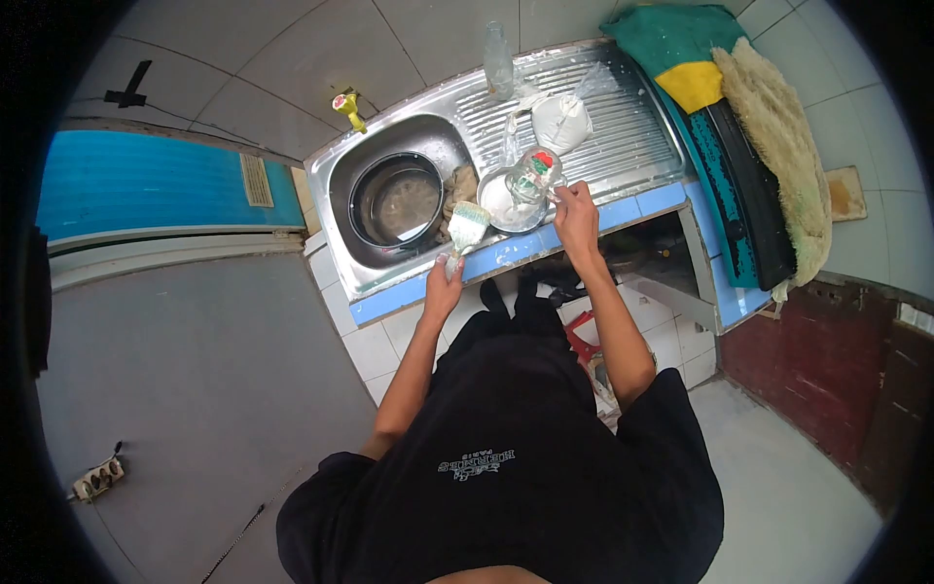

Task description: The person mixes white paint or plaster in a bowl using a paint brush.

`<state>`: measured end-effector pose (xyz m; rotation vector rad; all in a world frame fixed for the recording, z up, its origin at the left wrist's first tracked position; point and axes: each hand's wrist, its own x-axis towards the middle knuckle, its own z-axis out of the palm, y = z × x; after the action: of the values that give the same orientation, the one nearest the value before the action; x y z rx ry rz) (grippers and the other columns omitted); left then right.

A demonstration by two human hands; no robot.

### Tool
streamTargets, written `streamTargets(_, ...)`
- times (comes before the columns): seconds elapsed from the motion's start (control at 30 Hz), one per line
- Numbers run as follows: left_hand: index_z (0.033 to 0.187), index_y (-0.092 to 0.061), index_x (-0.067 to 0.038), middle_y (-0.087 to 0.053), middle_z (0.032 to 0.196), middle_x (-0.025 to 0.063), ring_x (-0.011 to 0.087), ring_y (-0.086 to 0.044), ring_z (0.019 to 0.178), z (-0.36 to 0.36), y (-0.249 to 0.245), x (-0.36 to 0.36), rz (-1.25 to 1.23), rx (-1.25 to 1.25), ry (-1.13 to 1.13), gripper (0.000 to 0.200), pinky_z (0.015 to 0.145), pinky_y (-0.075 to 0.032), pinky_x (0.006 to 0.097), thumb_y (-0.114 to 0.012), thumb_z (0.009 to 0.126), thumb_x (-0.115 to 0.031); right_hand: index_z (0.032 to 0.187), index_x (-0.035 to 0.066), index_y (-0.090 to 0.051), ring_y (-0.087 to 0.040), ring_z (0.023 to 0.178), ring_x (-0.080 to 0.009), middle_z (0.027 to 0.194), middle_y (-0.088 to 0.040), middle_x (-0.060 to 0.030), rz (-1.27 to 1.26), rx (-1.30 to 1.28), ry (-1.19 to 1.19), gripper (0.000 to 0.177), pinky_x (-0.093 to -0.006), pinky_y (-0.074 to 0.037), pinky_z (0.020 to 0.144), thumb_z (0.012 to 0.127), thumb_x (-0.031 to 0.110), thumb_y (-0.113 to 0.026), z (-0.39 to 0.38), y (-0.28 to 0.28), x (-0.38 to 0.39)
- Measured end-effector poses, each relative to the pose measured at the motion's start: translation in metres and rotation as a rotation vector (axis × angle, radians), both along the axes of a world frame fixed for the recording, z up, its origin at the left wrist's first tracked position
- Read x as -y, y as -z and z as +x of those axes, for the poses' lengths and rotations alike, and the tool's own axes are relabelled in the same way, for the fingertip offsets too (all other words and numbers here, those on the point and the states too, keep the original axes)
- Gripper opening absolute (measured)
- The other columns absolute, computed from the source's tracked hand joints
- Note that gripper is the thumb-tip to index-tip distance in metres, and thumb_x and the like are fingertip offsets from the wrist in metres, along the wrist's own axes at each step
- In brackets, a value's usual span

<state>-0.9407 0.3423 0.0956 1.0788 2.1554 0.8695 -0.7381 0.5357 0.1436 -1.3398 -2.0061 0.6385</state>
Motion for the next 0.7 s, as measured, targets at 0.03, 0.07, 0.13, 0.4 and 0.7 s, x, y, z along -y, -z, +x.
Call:
streamTargets(0.03,0.111,-0.052,0.010,-0.057,0.105,0.0325,0.0453,-0.054,0.102,0.000,0.000,0.000,-0.002,0.005,0.004,0.045,0.087,-0.043,0.0435,-0.055,0.089,-0.029,0.091,0.000,-0.064,-0.058,0.073,-0.0324,0.084,-0.055,-0.0157,0.002,0.000,0.000,0.016,-0.0364,-0.046,0.066,0.076,-0.003,-0.057,0.000,0.000,-0.001)
streamTargets(0.07,0.111,-0.052,0.010,-0.057,0.105,0.0324,0.0452,-0.054,0.102,0.000,0.000,0.001,-0.006,0.010,0.008,0.045,0.087,-0.043,0.0435,-0.056,0.089,-0.029,0.091,0.000,-0.064,-0.058,0.073,-0.0325,0.084,-0.055,-0.0156,0.001,-0.006,0.001,0.016,-0.0366,-0.046,0.066,0.076,-0.003,-0.057,0.000,0.000,0.000)
streamTargets(0.13,0.111,-0.053,0.010,-0.057,0.105,0.0323,0.0452,-0.054,0.102,-0.001,0.005,0.002,0.010,-0.012,0.007,0.044,0.087,-0.043,0.0434,-0.056,0.089,-0.028,0.091,0.001,-0.064,-0.058,0.073,-0.0325,0.084,-0.055,-0.0154,0.003,-0.013,0.002,0.016,-0.0368,-0.046,0.066,0.076,-0.003,-0.057,-0.001,-0.001,-0.001)
streamTargets(0.4,0.108,-0.054,0.008,-0.058,0.101,0.0311,0.0455,-0.055,0.098,0.000,-0.002,0.004,0.028,-0.032,-0.008,0.040,0.083,-0.044,0.0440,-0.055,0.089,-0.027,0.092,0.001,-0.064,-0.058,0.074,-0.0347,0.082,-0.051,-0.0158,0.019,-0.006,-0.011,0.024,-0.0403,-0.046,0.065,0.073,-0.007,-0.052,-0.001,-0.004,0.000)
streamTargets(0.7,0.107,-0.054,0.007,-0.059,0.100,0.0300,0.0454,-0.056,0.096,0.000,-0.005,0.007,0.045,-0.015,-0.016,0.038,0.081,-0.045,0.0439,-0.055,0.089,-0.027,0.090,0.000,-0.064,-0.058,0.071,-0.0309,0.082,-0.054,-0.0143,0.044,-0.019,-0.014,0.018,-0.0364,-0.046,0.063,0.074,-0.005,-0.057,-0.001,-0.003,-0.002)
